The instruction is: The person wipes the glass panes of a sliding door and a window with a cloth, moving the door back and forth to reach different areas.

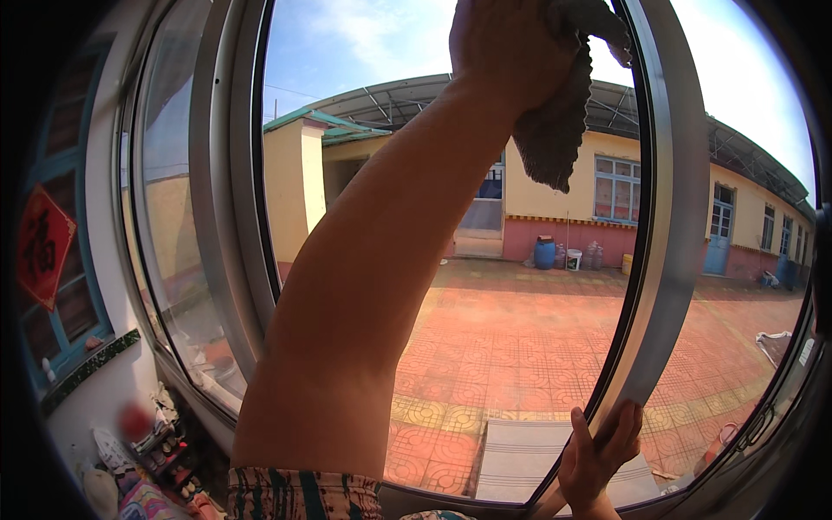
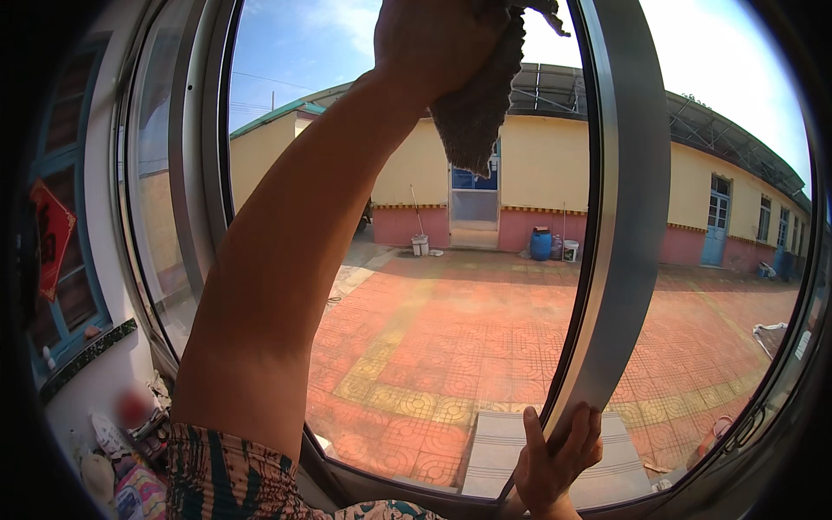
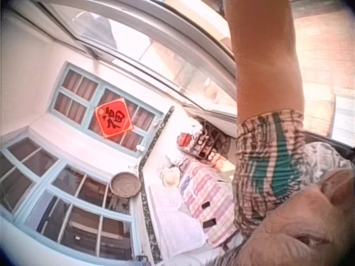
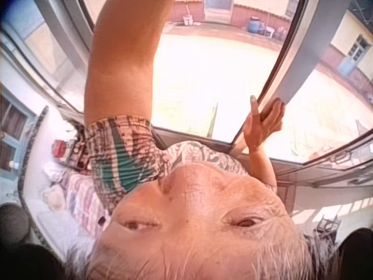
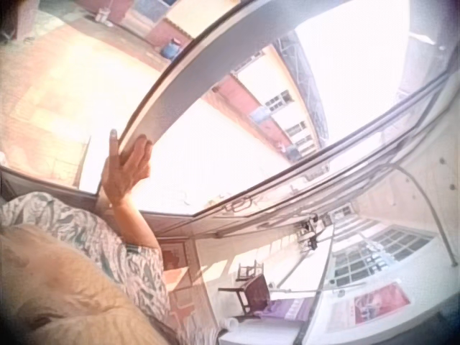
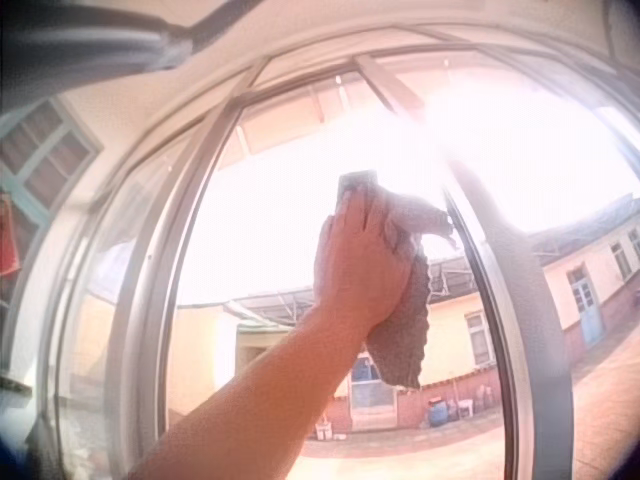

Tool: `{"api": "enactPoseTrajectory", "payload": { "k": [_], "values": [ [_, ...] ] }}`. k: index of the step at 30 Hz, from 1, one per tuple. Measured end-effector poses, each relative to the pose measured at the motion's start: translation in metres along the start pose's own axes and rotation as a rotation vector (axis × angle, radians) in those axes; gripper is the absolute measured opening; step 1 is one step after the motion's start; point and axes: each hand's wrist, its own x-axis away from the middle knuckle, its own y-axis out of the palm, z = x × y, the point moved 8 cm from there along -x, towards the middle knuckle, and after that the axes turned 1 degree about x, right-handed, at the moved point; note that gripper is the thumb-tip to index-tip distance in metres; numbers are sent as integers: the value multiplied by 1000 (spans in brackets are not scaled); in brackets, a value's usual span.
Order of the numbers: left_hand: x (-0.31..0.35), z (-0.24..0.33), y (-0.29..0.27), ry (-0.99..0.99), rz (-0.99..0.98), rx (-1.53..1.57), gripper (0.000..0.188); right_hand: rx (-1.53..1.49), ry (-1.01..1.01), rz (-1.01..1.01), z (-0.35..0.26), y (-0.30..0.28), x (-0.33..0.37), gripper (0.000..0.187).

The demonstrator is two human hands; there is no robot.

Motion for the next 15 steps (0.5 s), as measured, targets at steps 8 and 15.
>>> {"api": "enactPoseTrajectory", "payload": {
  "k": [8,15],
  "values": [
    [33,-187,-100,-555,-168,-246,34,16,-15,41,-8,-7,-3,50],
    [51,-154,-122,-248,-225,-246,36,3,-56,41,-15,-7,-7,34]
  ]
}}
